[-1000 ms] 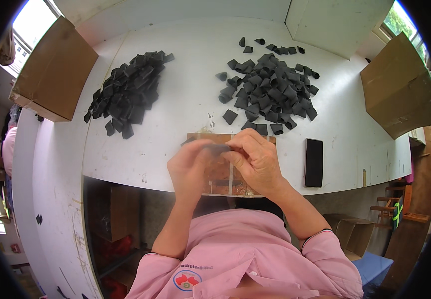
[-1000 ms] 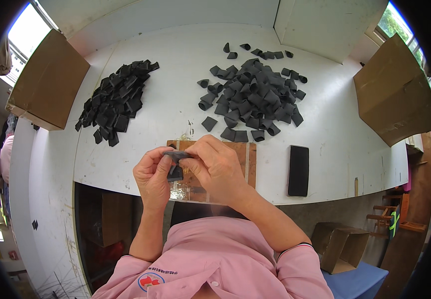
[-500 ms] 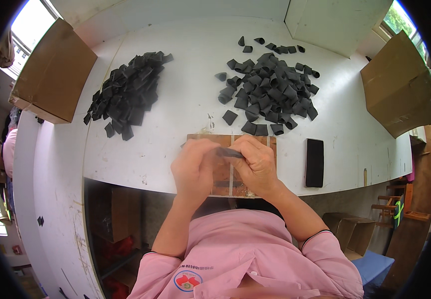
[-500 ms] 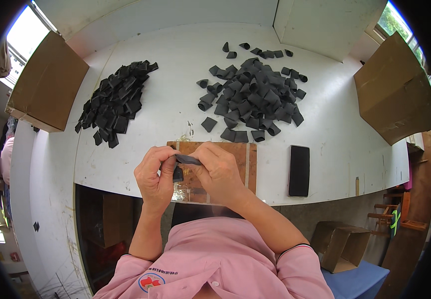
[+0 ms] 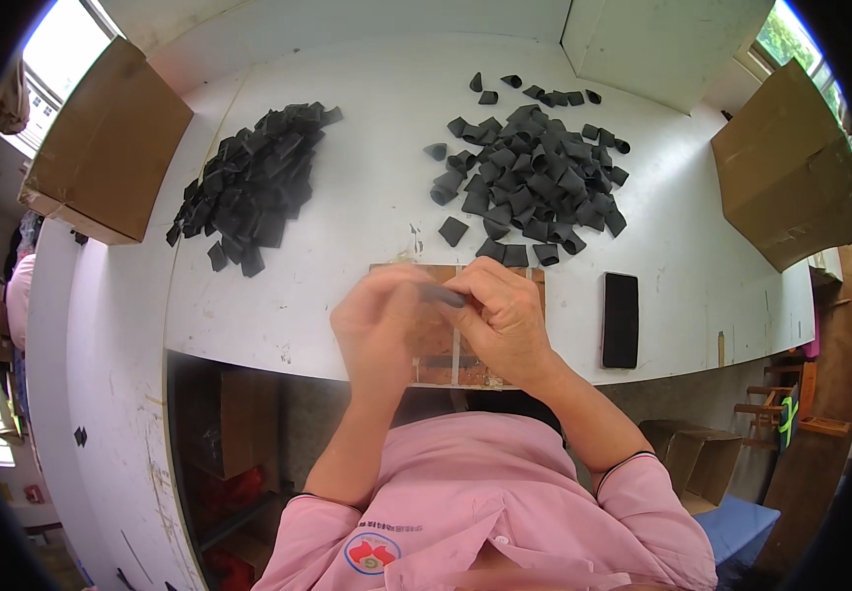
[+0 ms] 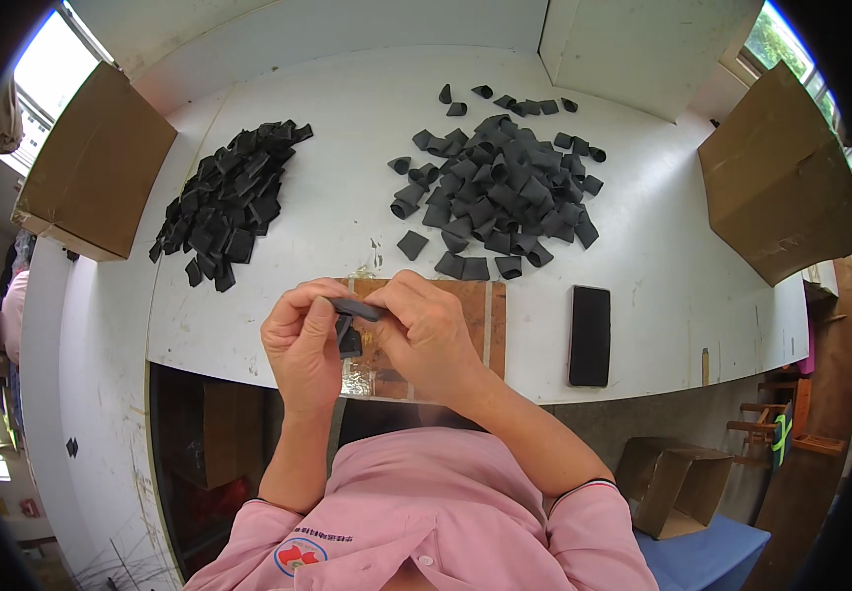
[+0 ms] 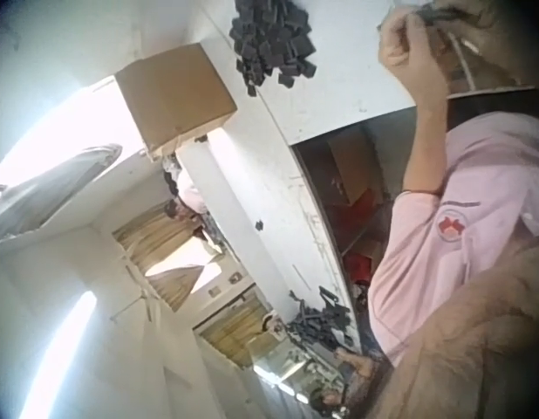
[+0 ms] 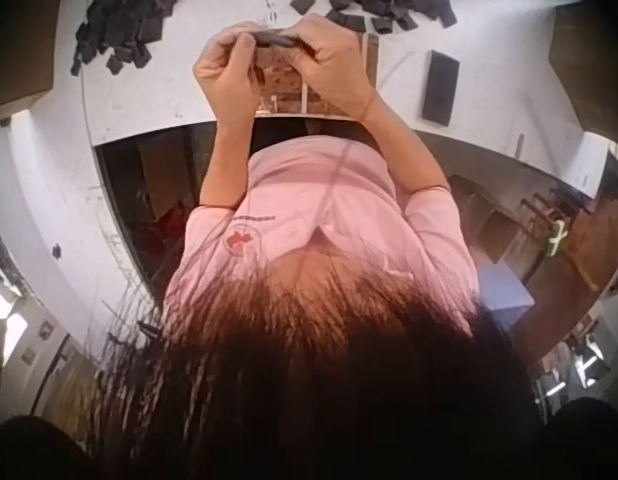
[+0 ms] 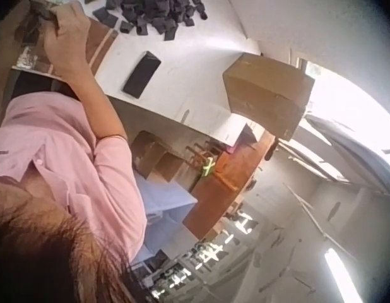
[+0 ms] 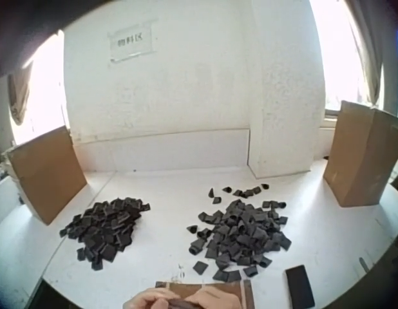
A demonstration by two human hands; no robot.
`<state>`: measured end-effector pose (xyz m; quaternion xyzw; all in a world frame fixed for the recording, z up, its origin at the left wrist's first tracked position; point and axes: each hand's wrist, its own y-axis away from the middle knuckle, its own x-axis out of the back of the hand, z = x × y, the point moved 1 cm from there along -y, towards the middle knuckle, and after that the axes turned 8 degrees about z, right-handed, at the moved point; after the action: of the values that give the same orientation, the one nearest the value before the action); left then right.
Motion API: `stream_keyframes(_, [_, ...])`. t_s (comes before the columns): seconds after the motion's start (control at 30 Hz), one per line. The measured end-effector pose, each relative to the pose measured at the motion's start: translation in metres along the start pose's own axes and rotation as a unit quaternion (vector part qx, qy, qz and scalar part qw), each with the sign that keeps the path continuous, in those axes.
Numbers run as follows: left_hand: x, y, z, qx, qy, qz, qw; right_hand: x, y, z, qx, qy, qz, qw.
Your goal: Handling and inspecting small black foam components on a workspace.
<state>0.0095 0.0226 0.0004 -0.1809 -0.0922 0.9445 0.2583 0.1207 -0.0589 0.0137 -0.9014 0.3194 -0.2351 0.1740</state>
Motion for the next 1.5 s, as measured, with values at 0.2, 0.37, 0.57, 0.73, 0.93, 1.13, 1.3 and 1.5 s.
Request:
stream_keyframes(0.2, [0.005, 0.008, -0.008, 0.172, 0.293, 0.07, 0.938, -0.006, -0.002, 0.001, 0.141, 0.078, 0.039, 0.986])
stream_keyframes(0.37, [0.007, 0.01, -0.006, 0.139, 0.158, 0.066, 0.975, -0.007, 0.002, 0.004, 0.166, 0.115, 0.04, 0.979])
stream_keyframes(0.57, [0.016, 0.002, -0.003, 0.13, -0.134, 0.018, 0.982, -0.006, 0.001, -0.002, 0.167, 0.171, 0.018, 0.971])
stream_keyframes(0.73, [0.018, -0.002, -0.006, 0.029, -0.252, -0.033, 0.967, -0.005, -0.008, -0.008, 0.161, 0.173, -0.004, 0.972])
stream_keyframes(0.93, [0.02, 0.0, -0.003, 0.145, -0.14, -0.079, 0.976, -0.005, -0.006, -0.003, 0.165, 0.16, 0.007, 0.973])
stream_keyframes(1.13, [0.032, 0.009, -0.014, 0.215, -0.139, -0.091, 0.962, -0.005, 0.0, -0.001, 0.172, 0.17, 0.022, 0.97])
stream_keyframes(1.3, [0.064, 0.024, -0.056, 0.073, -0.475, 0.053, 0.875, 0.015, -0.032, -0.002, -0.114, -0.157, -0.054, 0.979])
stream_keyframes(1.5, [0.09, 0.029, -0.097, -0.05, -0.612, -0.017, 0.79, 0.01, -0.012, 0.029, -0.259, -0.174, 0.03, 0.95])
